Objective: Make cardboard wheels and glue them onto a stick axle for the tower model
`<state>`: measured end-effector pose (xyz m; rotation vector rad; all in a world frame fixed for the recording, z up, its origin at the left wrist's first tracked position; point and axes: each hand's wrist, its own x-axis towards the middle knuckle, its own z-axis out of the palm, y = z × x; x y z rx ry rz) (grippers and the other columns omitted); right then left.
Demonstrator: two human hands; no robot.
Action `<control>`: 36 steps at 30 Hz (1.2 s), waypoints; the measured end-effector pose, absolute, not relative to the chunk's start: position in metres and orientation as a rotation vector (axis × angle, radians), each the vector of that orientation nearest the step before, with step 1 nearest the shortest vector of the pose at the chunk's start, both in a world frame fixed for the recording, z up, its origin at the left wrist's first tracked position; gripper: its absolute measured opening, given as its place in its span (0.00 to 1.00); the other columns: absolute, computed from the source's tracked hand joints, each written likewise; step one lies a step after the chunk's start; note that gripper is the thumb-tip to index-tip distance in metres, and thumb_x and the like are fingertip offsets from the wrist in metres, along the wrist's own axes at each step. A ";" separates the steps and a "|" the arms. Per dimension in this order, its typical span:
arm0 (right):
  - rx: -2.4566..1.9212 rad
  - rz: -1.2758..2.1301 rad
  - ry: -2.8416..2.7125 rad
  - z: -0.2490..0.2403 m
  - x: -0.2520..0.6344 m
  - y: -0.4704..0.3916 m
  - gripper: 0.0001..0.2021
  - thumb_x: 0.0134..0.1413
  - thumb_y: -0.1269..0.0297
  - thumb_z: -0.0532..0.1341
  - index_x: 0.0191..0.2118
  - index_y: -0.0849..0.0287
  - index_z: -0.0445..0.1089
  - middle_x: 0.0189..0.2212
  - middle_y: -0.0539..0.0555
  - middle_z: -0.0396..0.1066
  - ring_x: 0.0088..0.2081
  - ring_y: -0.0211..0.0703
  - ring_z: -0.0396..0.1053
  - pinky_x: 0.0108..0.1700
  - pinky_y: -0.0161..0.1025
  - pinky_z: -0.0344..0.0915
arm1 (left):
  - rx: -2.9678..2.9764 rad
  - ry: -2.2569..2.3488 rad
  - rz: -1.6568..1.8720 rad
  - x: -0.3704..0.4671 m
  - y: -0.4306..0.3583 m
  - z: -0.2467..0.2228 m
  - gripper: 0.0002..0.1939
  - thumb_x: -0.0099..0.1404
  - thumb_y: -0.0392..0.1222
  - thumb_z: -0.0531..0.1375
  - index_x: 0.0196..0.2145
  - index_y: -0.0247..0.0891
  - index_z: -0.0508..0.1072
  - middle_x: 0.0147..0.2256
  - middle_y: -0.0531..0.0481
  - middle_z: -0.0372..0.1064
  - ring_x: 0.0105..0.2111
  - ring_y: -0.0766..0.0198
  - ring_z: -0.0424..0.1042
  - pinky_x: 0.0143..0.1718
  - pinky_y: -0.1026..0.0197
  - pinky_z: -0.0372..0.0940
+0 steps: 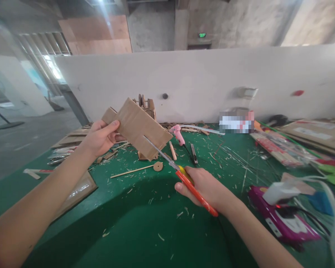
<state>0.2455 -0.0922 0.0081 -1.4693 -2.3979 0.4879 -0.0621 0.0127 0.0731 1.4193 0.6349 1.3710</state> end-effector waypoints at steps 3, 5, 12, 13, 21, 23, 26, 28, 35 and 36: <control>-1.441 0.515 -2.385 0.009 0.245 -0.093 0.19 0.60 0.47 0.49 0.30 0.57 0.61 0.26 0.54 0.67 0.25 0.43 0.64 0.28 0.39 0.60 | 1.421 0.639 1.394 -0.061 0.012 0.074 0.11 0.59 0.39 0.64 0.40 0.34 0.73 0.39 0.44 0.75 0.44 0.50 0.75 0.40 0.54 0.76; -1.420 0.539 -2.374 0.008 0.246 -0.092 0.19 0.60 0.46 0.49 0.30 0.57 0.61 0.26 0.54 0.67 0.25 0.42 0.63 0.28 0.39 0.60 | 1.409 0.636 1.414 -0.061 0.013 0.073 0.10 0.58 0.39 0.64 0.38 0.34 0.73 0.37 0.44 0.76 0.42 0.51 0.76 0.39 0.54 0.76; -1.240 0.626 -2.335 0.001 0.253 -0.091 0.22 0.60 0.42 0.51 0.32 0.58 0.65 0.25 0.52 0.66 0.25 0.40 0.63 0.28 0.37 0.61 | 1.356 0.643 1.426 -0.062 0.016 0.070 0.09 0.56 0.39 0.65 0.34 0.34 0.73 0.29 0.48 0.74 0.29 0.59 0.76 0.29 0.60 0.76; -1.231 0.623 -2.331 0.000 0.253 -0.091 0.23 0.60 0.42 0.51 0.31 0.59 0.65 0.25 0.52 0.66 0.25 0.40 0.63 0.28 0.37 0.61 | 1.352 0.645 1.429 -0.062 0.017 0.070 0.09 0.56 0.39 0.65 0.34 0.34 0.73 0.28 0.49 0.74 0.29 0.60 0.76 0.28 0.61 0.75; -1.249 0.686 -2.279 0.005 0.253 -0.093 0.24 0.58 0.40 0.52 0.30 0.59 0.67 0.23 0.51 0.64 0.23 0.40 0.61 0.27 0.37 0.60 | 1.355 0.692 1.460 -0.062 0.023 0.068 0.09 0.56 0.40 0.65 0.34 0.33 0.73 0.28 0.48 0.73 0.25 0.63 0.74 0.21 0.64 0.71; -1.245 0.714 -2.277 0.007 0.253 -0.094 0.25 0.57 0.39 0.52 0.30 0.59 0.67 0.23 0.52 0.65 0.23 0.39 0.61 0.27 0.37 0.60 | 1.346 0.695 1.469 -0.062 0.024 0.066 0.09 0.55 0.39 0.65 0.34 0.33 0.73 0.28 0.47 0.74 0.24 0.64 0.73 0.21 0.64 0.70; -1.250 0.731 -2.289 0.009 0.251 -0.095 0.26 0.58 0.39 0.51 0.30 0.59 0.67 0.24 0.52 0.65 0.24 0.39 0.61 0.27 0.37 0.60 | 1.337 0.683 1.485 -0.058 0.026 0.064 0.10 0.55 0.39 0.66 0.35 0.33 0.73 0.30 0.47 0.74 0.26 0.62 0.73 0.24 0.62 0.71; -1.259 0.722 -2.290 0.011 0.251 -0.097 0.26 0.58 0.38 0.51 0.30 0.59 0.66 0.23 0.52 0.65 0.24 0.39 0.61 0.27 0.37 0.59 | 1.333 0.672 1.490 -0.060 0.028 0.066 0.09 0.55 0.37 0.65 0.36 0.33 0.74 0.32 0.47 0.75 0.30 0.62 0.73 0.28 0.61 0.71; -1.328 0.654 -2.294 0.012 0.258 -0.093 0.26 0.59 0.39 0.49 0.27 0.58 0.62 0.22 0.51 0.63 0.22 0.37 0.58 0.25 0.36 0.56 | 1.189 0.611 2.036 -0.114 0.034 0.110 0.08 0.67 0.32 0.54 0.32 0.38 0.71 0.36 0.57 0.77 0.44 0.69 0.70 0.46 0.63 0.67; -1.323 0.651 -2.301 0.012 0.256 -0.091 0.26 0.59 0.39 0.48 0.27 0.58 0.62 0.22 0.51 0.63 0.22 0.37 0.58 0.25 0.36 0.56 | 1.247 0.602 2.035 -0.117 0.032 0.115 0.05 0.65 0.32 0.56 0.32 0.39 0.71 0.36 0.57 0.77 0.44 0.67 0.70 0.44 0.61 0.68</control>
